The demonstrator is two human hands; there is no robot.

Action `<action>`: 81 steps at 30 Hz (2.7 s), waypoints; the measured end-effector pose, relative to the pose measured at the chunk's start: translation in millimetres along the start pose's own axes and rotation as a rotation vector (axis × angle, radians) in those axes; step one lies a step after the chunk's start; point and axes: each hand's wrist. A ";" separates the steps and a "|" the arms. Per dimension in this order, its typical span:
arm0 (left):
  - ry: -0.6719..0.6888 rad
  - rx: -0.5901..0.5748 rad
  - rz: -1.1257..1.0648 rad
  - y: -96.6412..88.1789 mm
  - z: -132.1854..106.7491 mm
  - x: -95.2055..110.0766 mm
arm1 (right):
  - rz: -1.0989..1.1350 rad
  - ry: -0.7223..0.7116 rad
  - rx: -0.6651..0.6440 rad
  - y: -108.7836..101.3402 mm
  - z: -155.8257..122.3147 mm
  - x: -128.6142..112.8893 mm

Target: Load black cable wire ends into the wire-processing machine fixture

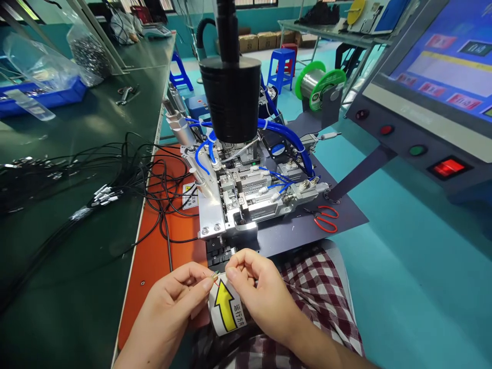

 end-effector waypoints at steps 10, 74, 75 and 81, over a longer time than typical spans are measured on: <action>0.043 -0.001 0.030 -0.1 -0.8 -0.5 | -0.047 0.005 0.054 5.9 2.2 -9.5; 0.382 -0.055 0.450 -2.8 9.4 0.6 | 0.109 0.022 0.018 -9.3 11.5 1.4; 0.498 -0.049 0.565 -4.1 11.4 1.7 | 0.104 0.030 0.035 -11.4 14.0 0.1; 0.914 -0.164 0.970 -18.3 26.1 -4.6 | 0.094 0.060 0.029 -19.6 36.3 -0.8</action>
Point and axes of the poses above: each hand's wrist, its own z-axis towards the middle knuckle, its own y-axis out of the palm, x = y × z, and after that the axes turned 9 degrees about y, right-handed
